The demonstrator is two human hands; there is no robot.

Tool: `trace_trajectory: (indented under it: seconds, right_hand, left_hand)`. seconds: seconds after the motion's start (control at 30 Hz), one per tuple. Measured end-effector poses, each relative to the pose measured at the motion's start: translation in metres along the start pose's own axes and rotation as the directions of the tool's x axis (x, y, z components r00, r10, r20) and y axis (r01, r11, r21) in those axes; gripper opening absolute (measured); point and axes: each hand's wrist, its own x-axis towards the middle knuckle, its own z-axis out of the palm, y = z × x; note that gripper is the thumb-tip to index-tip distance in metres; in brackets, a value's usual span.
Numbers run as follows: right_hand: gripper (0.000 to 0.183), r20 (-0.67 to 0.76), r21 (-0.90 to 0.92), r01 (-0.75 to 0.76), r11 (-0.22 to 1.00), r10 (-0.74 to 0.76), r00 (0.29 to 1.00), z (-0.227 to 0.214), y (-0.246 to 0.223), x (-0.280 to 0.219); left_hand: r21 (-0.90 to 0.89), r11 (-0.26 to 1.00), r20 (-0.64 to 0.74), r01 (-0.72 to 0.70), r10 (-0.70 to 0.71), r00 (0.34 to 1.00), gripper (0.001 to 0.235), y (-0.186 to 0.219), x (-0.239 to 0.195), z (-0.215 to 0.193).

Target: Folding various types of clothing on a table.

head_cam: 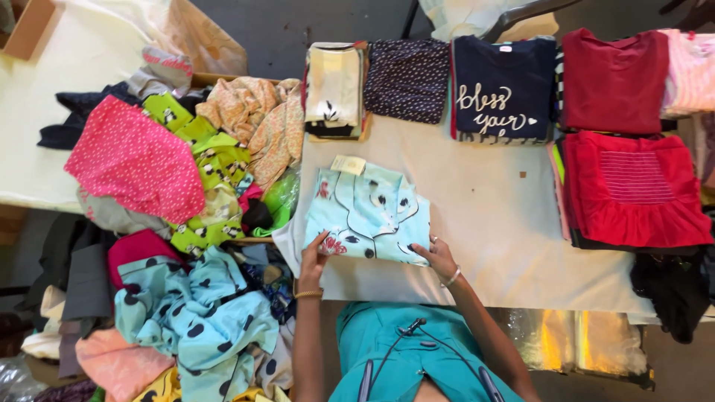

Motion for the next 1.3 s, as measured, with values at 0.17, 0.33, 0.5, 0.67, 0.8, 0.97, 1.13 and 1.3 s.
trace_trajectory:
  seconds: [0.17,0.33,0.5,0.67,0.8,0.97,1.13,1.3]
  right_hand:
    - [0.048,-0.006,-0.015,0.062,0.998,-0.062,0.998,-0.036,-0.060,-0.065]
    - [0.045,-0.106,0.103,0.072,0.992,-0.061,0.992,-0.100,-0.093,-0.080]
    - [0.039,-0.088,0.174,0.164,0.971,-0.151,0.985,-0.229,-0.106,0.027]
    - [0.023,-0.151,0.031,0.325,0.945,-0.317,0.936,-0.264,-0.291,0.091]
    - [0.026,-0.030,0.035,0.527,0.849,-0.526,0.850,-0.275,-0.388,0.116]
    - [0.034,-0.130,-0.086,0.542,0.836,-0.549,0.826,-0.363,-0.351,0.206]
    - [0.042,-0.307,-0.701,0.391,0.596,-0.748,0.588,-0.424,-0.194,0.238]
    - [0.027,-0.370,-0.637,0.373,0.675,-0.692,0.620,-0.288,-0.114,0.093]
  left_hand:
    - [0.131,0.991,0.225,-0.028,-0.002,0.974,0.027,0.039,-0.081,0.042]
    - [0.347,0.936,0.415,-0.061,-0.095,0.905,0.035,0.041,-0.106,0.125]
    - [0.428,0.873,0.546,-0.234,-0.043,0.837,0.035,0.024,-0.020,0.239]
    - [0.422,0.755,0.656,-0.502,0.128,0.744,0.033,0.059,-0.002,0.424]
    - [0.237,0.735,0.774,-0.635,0.252,0.581,0.031,0.063,0.038,0.523]
    - [0.341,0.652,0.717,-0.677,0.286,0.636,0.030,-0.019,0.149,0.526]
    - [0.502,0.758,0.544,-0.417,0.098,0.833,0.031,-0.100,0.163,0.403]
    - [0.564,0.790,0.362,-0.242,0.027,0.932,0.036,-0.112,0.053,0.226]
